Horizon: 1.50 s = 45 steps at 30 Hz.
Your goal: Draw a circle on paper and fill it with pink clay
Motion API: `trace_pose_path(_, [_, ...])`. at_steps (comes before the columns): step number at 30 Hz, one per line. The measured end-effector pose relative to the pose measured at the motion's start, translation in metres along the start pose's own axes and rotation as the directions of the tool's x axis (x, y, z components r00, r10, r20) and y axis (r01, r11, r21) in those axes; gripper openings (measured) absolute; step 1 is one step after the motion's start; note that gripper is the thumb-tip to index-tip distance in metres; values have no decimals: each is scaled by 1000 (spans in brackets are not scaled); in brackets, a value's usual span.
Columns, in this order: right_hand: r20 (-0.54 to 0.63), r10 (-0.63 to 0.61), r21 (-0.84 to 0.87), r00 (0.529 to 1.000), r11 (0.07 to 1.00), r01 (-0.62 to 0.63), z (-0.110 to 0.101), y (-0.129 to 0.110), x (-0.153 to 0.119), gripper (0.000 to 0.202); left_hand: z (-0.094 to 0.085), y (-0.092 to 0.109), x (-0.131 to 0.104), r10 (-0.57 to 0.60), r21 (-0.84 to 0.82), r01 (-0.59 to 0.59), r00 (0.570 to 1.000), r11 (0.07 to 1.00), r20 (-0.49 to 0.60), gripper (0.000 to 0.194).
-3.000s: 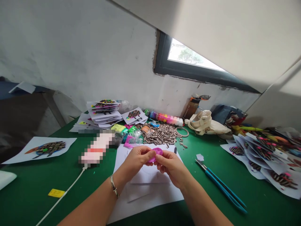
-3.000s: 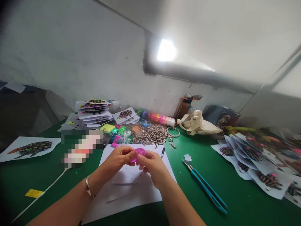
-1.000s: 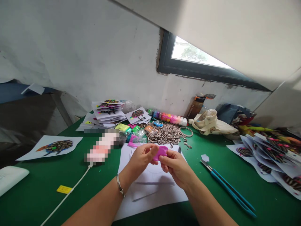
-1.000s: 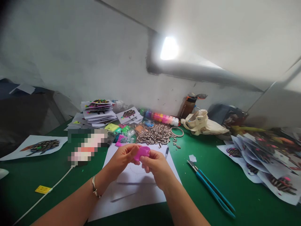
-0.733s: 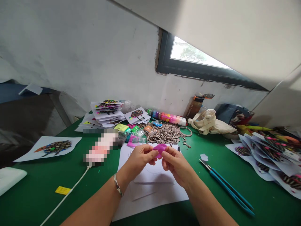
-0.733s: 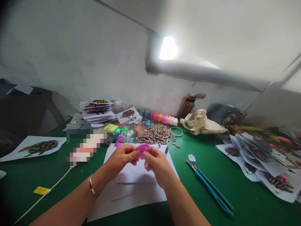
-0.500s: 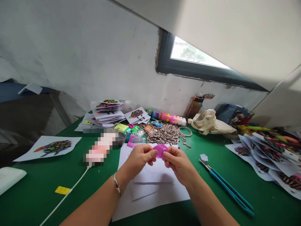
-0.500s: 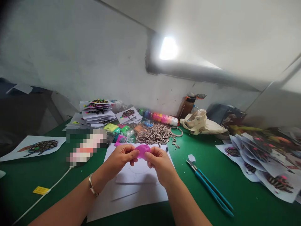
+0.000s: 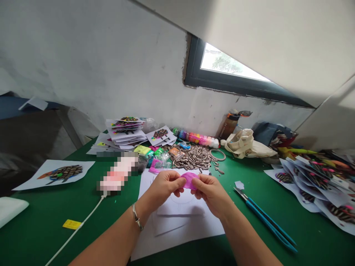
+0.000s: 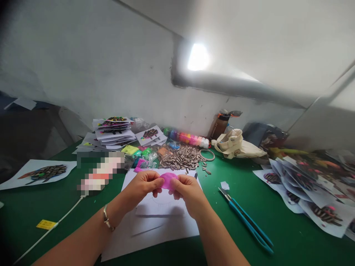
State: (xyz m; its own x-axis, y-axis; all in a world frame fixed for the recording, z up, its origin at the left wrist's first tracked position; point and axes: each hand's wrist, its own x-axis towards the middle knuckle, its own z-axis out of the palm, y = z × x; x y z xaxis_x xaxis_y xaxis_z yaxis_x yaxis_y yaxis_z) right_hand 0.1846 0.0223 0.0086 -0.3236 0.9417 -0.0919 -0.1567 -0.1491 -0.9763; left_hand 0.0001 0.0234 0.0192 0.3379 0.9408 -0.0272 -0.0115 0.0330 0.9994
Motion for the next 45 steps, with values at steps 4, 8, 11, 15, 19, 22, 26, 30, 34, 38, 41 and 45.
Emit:
trace_pose_path(4, [-45,-25,-44,999,999,23,-1,1,0,34,0,2,0,-19,8,19,1000,1000,-4,34])
trace_pose_path(8, [5,19,-22,1000,1000,-19,-1,-2,0,36,0,4,-1,-22,25,22,1000,999,8,34])
trace_pose_path(11, [-5,59,41,998,997,-59,2,-3,-1,45,0,2,-2,-17,28,16,999,999,34,35])
trace_pose_path(15, [10,60,98,998,993,-60,8,-1,-2,40,0,0,-2,-13,32,10,997,999,79,34])
trace_pose_path(19, [20,7,78,1000,997,-9,8,1,-1,27,1,0,-2,-38,-13,39,994,999,99,39])
trace_pose_path(22, [-10,-28,69,1000,997,29,6,3,0,25,-1,1,-2,-91,-110,106,987,988,135,52])
trace_pose_path(26, [-76,-57,47,995,997,61,6,5,1,24,-2,1,-1,-171,-100,181,980,978,97,55])
trace_pose_path(30, [-99,-47,53,994,997,52,7,4,1,25,-1,-2,-1,-139,-44,141,989,989,55,37])
trace_pose_path(34, [-99,-36,6,994,999,37,8,2,1,30,1,-2,-1,-107,2,107,994,994,35,26])
trace_pose_path(38, [-88,-70,-58,994,996,65,11,0,0,25,3,0,-1,-104,49,101,993,994,64,19])
trace_pose_path(41, [-80,-66,-76,995,995,59,13,2,0,20,5,1,-1,-111,85,105,991,991,70,17])
trace_pose_path(45, [-104,-89,-111,991,991,77,12,6,1,22,5,0,-3,-116,115,105,988,988,98,18])
